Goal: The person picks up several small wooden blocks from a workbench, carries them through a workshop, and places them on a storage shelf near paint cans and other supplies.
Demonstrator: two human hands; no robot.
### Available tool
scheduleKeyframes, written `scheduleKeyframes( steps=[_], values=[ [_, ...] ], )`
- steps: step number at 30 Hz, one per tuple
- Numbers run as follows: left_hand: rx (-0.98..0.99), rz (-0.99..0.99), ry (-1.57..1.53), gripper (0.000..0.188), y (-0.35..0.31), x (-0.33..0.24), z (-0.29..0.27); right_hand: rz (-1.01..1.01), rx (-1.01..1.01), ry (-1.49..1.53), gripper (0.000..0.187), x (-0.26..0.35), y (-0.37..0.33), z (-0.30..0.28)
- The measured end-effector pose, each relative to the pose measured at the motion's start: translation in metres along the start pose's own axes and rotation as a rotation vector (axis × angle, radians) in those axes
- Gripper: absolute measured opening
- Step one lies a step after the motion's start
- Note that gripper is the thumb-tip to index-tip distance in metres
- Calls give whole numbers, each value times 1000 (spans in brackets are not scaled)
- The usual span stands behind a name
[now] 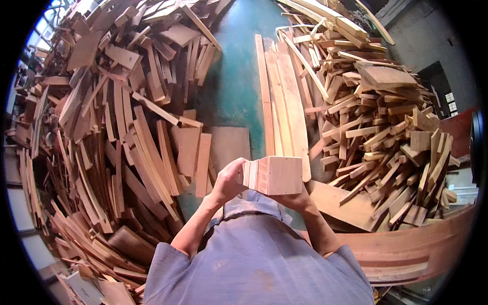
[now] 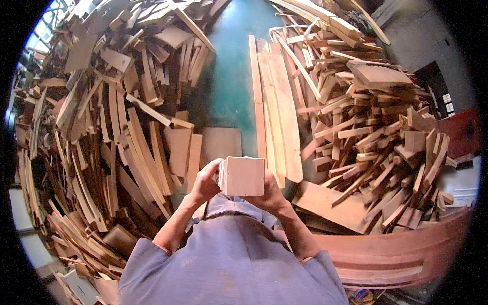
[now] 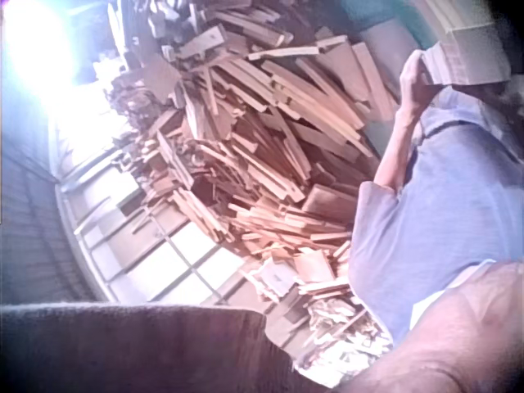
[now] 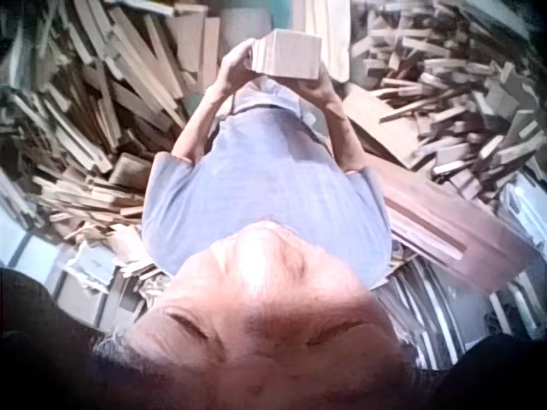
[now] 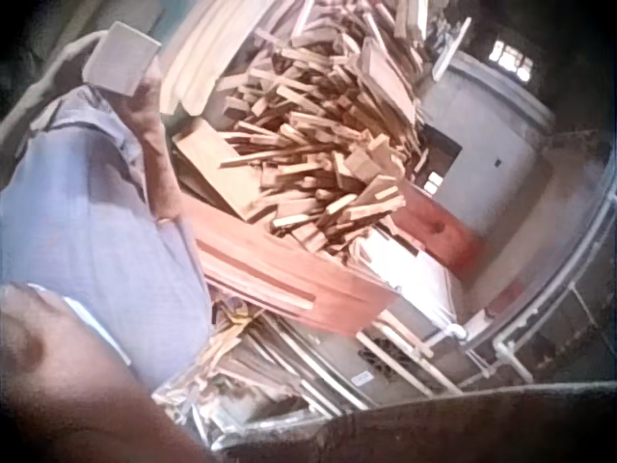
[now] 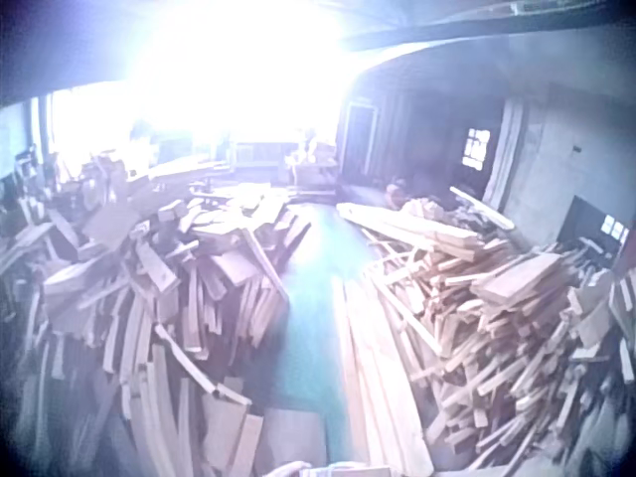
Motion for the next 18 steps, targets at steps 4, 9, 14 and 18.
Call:
scheduleKeyframes(
  steps=[4,9,14,18],
  values=[
    [-5,-23,61,59,85,41,6,-61,12,-25,37,-1,101,-10],
    [-91,-29,131,62,189,106,18,-119,60,-6,50,-18,235,-21],
    [-134,18,158,53,317,152,40,-372,75,-101,49,-15,386,-43],
    [-190,-35,177,56,421,186,52,-350,149,-116,52,-22,513,-58]
  ],
)
Point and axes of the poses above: each hand's wrist, its own y-axis towards the middle knuckle, its own z-axis out of the palm, x = y × z, the point moved 9 cm from there along y, towards the middle knuckle, and after that the axes turned 13 degrees about -x, right-handed, at the moved point
